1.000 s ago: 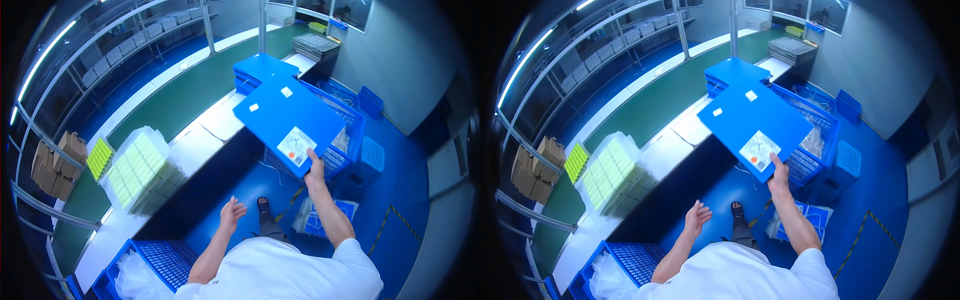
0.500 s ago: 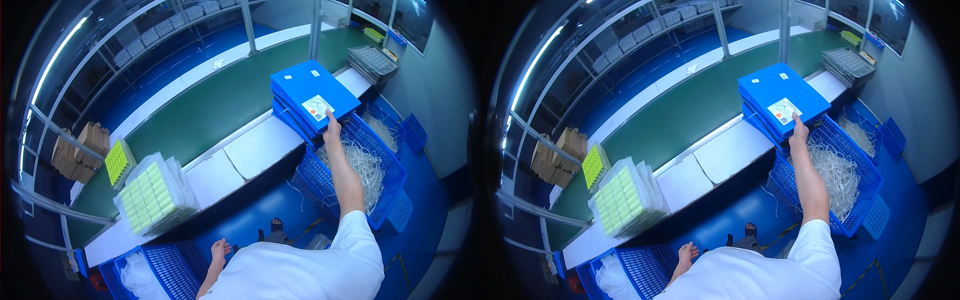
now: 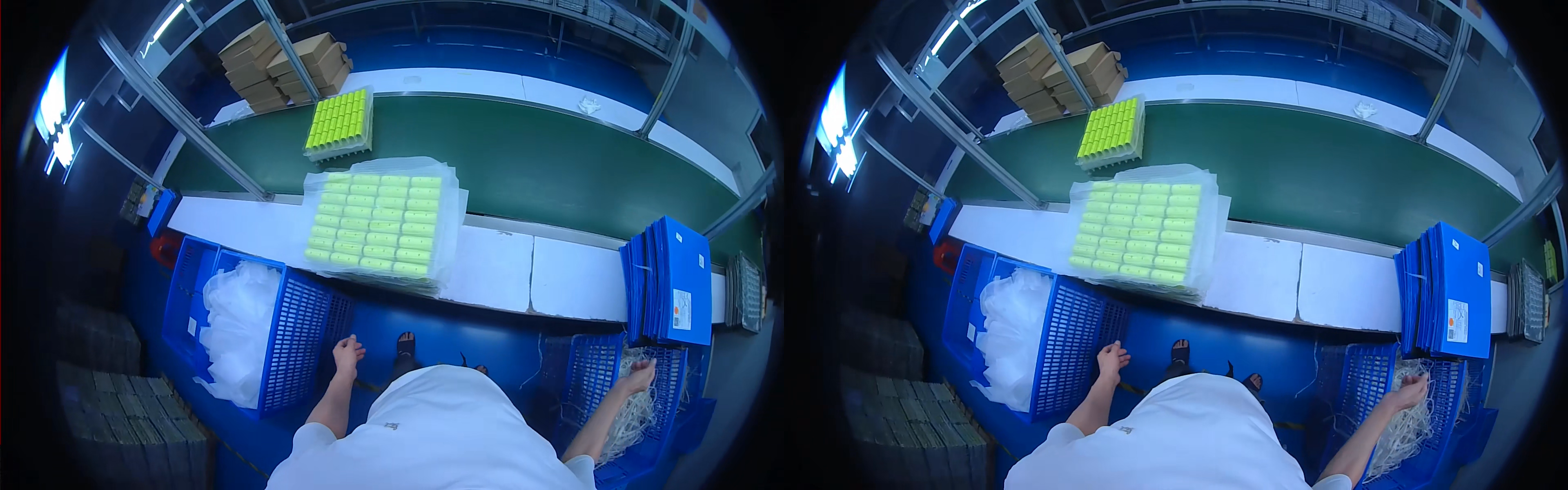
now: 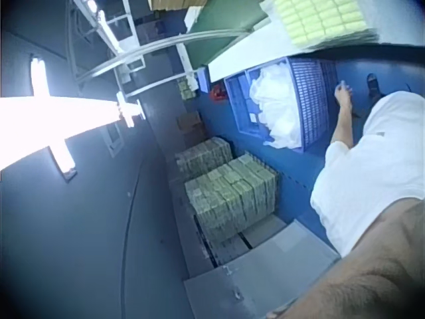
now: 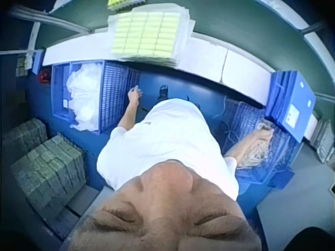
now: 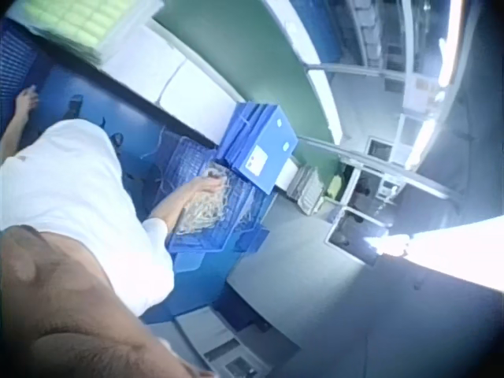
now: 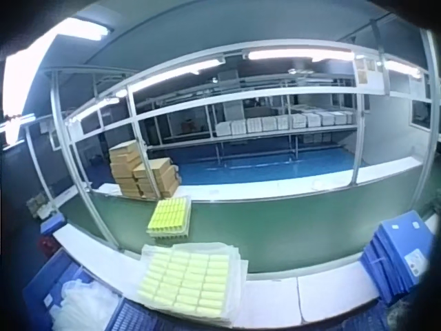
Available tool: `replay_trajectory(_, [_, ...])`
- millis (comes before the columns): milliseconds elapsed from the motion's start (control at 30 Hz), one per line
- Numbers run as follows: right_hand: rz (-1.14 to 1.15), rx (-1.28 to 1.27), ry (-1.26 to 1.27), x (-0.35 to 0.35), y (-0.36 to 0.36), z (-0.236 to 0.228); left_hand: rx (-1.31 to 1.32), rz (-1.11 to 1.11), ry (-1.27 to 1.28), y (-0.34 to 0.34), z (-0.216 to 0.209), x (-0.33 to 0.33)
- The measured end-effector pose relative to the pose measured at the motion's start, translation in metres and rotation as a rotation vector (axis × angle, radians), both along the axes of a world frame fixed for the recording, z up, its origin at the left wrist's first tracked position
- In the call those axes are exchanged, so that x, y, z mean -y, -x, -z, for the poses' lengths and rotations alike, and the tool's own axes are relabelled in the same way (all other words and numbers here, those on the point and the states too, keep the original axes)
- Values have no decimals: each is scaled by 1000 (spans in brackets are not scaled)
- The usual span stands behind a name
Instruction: The person applies adhesive labels to a stack of blue folders, peeling each label from a roll and pressing it onto the folder surface. After labeling, the person places the folders into a blue crate and then handles trays of yellow cylindrical items, wrapping them in plastic.
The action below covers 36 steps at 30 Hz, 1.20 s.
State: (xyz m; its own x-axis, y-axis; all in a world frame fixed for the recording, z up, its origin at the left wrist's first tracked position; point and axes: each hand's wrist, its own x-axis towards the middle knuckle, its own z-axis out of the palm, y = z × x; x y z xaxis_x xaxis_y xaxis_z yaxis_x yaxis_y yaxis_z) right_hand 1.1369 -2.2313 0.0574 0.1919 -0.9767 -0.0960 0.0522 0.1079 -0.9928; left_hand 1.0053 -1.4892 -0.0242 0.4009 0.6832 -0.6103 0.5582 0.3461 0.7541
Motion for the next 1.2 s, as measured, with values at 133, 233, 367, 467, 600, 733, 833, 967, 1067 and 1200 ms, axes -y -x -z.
replay_trajectory(133, [-425, -43, -264, -212, -36, 27, 184, -178, -115, -73, -24, -114])
replay_trajectory(233, [-669, -68, -331, -328, -67, 32, 288, -97, -73, -138, -22, -194])
replay_trajectory(367, [-1050, -226, -361, -444, -124, 39, 501, 143, 343, -229, 21, -280])
replay_trajectory(467, [-1197, -98, -638, -506, -149, 74, 540, 291, 632, -277, 34, -276])
replay_trajectory(600, [-1199, 15, -853, -535, -161, 69, 478, 358, 589, -301, 33, -232])
replay_trajectory(733, [-1175, -5, -797, -505, -152, 60, 422, 463, 517, -316, 27, -185])
replay_trajectory(833, [-1160, -18, -737, -467, -150, 55, 390, 584, 474, -327, 25, -128])
replay_trajectory(967, [-1133, -29, -650, -431, -159, 45, 377, 802, 401, -342, 29, -84])
replay_trajectory(1067, [-1183, -31, -534, -404, -171, 44, 372, 890, 296, -363, 33, -98])
replay_trajectory(1200, [-753, -52, -374, -265, -172, 74, 269, 631, 279, -409, 0, -189])
